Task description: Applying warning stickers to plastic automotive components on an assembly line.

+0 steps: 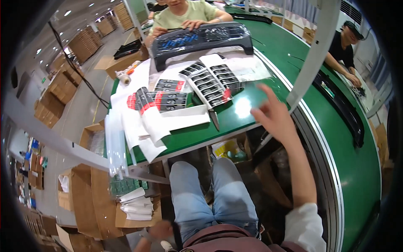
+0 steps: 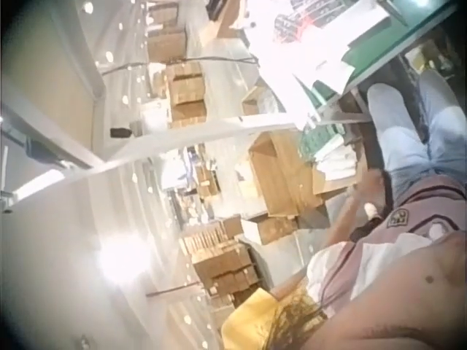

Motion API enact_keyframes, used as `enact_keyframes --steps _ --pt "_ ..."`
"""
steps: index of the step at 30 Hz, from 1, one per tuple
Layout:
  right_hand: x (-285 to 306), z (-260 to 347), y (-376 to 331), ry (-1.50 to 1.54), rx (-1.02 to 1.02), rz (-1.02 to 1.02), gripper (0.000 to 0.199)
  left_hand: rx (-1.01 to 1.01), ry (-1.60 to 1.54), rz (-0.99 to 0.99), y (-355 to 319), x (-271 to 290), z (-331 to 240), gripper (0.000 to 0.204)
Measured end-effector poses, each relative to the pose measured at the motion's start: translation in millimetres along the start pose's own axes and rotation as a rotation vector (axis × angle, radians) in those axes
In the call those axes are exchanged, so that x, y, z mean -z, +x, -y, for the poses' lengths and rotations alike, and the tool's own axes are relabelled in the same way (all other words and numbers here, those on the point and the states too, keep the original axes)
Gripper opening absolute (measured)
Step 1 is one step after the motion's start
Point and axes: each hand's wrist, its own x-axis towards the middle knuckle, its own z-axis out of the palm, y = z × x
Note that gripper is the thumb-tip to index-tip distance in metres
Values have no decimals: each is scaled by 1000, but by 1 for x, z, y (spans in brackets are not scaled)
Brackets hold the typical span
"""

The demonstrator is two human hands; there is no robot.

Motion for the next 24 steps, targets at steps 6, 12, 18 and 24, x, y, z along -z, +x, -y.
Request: enact_keyframes --steps 6,12,18,24 --pt "-97 -97 163 -375 -282 -207 86 -350 -528 -394 21 277 -214 8" --pt "-125 -93 168 -75 -224 -258 96 -504 -627 -619 75 362 -247 7" --pt "-78 -55 140 538 82 -290 96 -545 -223 -1239 134 420 -270 16" --pt "-3 31 72 480 57 14 98 -506 584 -1623 127 451 -291 33"
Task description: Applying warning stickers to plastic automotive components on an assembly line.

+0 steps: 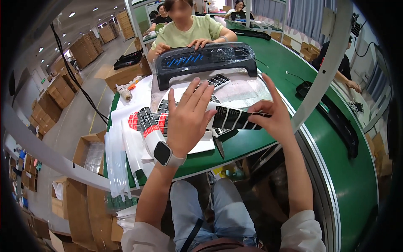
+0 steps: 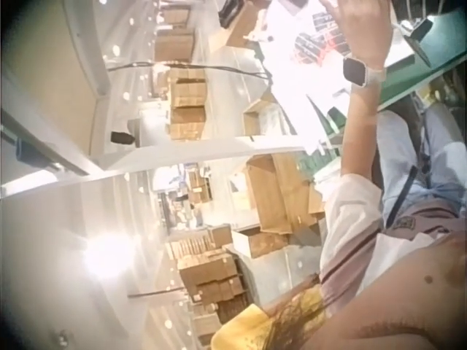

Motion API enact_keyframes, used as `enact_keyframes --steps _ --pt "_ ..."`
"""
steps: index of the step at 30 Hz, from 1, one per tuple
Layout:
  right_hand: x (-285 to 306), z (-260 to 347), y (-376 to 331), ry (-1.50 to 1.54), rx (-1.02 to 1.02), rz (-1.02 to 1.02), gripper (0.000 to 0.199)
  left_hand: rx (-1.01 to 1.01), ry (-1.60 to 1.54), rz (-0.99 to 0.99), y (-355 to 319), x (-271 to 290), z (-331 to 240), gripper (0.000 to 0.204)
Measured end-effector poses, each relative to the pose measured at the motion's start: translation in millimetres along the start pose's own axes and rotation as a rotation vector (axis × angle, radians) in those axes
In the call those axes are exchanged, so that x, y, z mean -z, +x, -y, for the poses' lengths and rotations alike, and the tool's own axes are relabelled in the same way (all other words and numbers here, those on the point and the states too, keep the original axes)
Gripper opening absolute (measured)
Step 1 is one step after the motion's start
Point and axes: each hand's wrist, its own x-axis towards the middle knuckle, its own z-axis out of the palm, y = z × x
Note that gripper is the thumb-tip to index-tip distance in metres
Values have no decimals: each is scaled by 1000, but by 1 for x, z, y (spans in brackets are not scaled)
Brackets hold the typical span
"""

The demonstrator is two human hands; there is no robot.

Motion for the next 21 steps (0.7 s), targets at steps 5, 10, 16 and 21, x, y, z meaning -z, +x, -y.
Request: enact_keyframes --steps 5,10,16,21 --pt "12 11 -13 -77 71 -31 101 68 -390 267 -20 7 5 24" --pt "-9 18 -25 -957 635 -372 81 111 -322 240 -30 7 -15 13" --pt "-48 6 -41 -560 598 -77 72 -32 -264 184 -25 21 -35 9" --pt "-55 -2 -41 -397 539 -138 61 4 -312 253 -34 16 -33 9"
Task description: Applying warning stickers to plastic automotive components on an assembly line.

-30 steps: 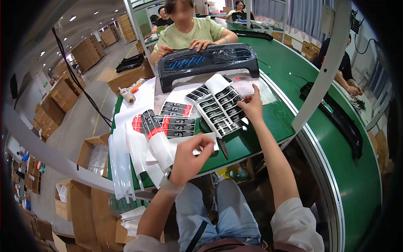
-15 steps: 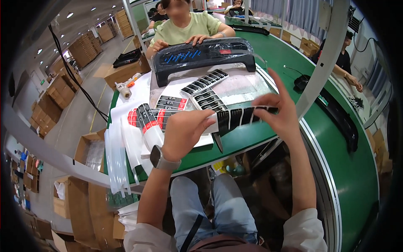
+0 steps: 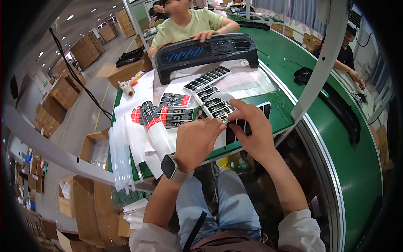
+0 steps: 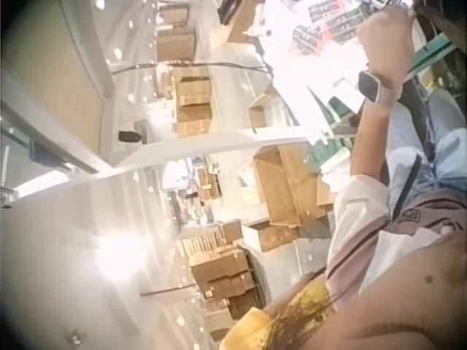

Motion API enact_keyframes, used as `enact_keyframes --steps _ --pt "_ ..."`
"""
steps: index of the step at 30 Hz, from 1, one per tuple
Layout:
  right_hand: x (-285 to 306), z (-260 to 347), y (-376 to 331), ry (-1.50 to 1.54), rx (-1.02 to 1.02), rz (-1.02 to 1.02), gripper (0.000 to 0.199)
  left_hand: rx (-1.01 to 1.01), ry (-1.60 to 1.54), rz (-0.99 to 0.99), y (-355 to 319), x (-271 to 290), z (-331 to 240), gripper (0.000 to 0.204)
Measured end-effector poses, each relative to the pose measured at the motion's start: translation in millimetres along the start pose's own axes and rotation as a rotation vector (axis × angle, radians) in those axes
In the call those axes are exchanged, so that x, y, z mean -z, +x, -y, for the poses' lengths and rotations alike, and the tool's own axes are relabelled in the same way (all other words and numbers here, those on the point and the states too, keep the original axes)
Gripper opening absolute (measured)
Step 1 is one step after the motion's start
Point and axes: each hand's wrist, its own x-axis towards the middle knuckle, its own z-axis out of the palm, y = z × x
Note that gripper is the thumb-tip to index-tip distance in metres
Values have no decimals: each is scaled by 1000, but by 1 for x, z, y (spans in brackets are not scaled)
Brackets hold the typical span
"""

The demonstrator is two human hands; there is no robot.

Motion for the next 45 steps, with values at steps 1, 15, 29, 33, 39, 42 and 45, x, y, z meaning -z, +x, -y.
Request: enact_keyframes --steps 1,15,29,33,39,42,45 --pt "-1 -5 -2 -24 30 -27 59 105 -60 54 0 -2 -2 11" --pt "29 -4 7 42 -253 -153 78 424 528 -265 7 -64 111 21" --pt "24 25 4 59 -224 221 79 418 -548 10 -14 -8 -1 14" --pt "20 19 -17 73 -342 -174 81 681 -1121 -359 -28 -19 -3 5" --pt "10 22 -36 857 -668 -365 80 658 -1734 -529 -40 -33 -28 16" --pt "4 29 -42 934 -657 -320 78 720 -1548 -447 -46 -33 -37 18" --pt "7 30 -44 836 -655 -319 78 716 -1543 -409 -42 -30 -46 18"
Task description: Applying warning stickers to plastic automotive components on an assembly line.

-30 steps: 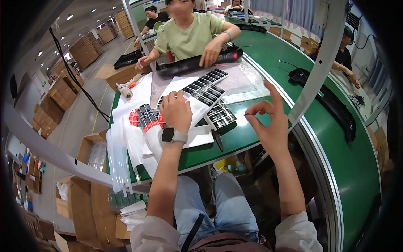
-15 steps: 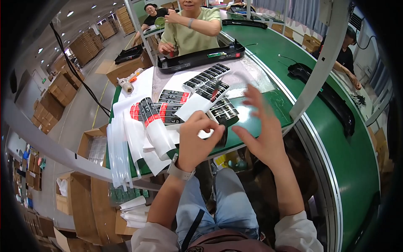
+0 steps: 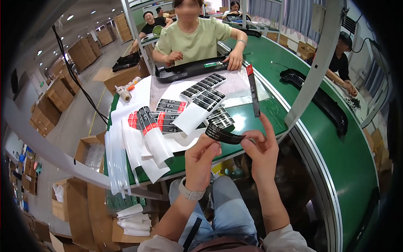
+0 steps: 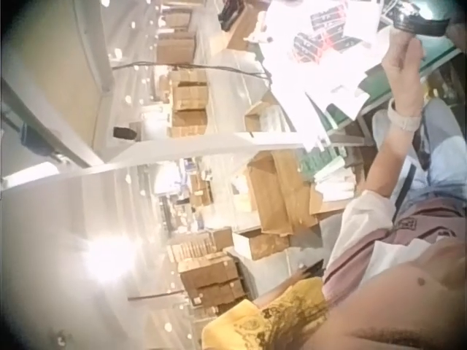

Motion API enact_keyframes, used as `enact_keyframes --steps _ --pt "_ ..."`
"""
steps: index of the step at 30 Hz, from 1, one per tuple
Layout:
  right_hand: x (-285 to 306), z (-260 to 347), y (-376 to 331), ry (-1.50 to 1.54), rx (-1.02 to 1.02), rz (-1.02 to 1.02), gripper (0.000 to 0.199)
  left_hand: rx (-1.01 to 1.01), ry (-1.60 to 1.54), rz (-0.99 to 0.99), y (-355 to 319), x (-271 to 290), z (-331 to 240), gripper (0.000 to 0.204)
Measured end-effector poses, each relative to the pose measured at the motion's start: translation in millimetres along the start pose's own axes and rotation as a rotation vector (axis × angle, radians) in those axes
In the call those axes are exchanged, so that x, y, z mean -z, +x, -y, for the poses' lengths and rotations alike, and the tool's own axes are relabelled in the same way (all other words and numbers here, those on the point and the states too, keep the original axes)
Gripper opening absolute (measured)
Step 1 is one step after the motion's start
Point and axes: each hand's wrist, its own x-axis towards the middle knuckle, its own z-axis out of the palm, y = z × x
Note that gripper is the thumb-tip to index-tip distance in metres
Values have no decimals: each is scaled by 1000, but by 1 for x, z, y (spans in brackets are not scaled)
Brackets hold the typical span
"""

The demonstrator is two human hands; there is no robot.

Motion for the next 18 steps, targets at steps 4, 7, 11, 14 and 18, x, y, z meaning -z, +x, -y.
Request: enact_keyframes --steps 4,7,11,14,18 --pt "5 9 -7 -93 53 -52 72 -63 195 30 -2 8 3 16" --pt "5 11 -15 -352 275 -87 62 -418 836 5 -3 6 -5 12" --pt "27 23 -32 -636 453 -166 58 -440 964 -189 -8 20 -14 5" --pt "77 45 -47 -897 484 -263 61 -327 930 -82 -15 17 -13 3" --pt "140 79 -74 -1263 498 -384 73 -341 873 94 -20 22 8 8"
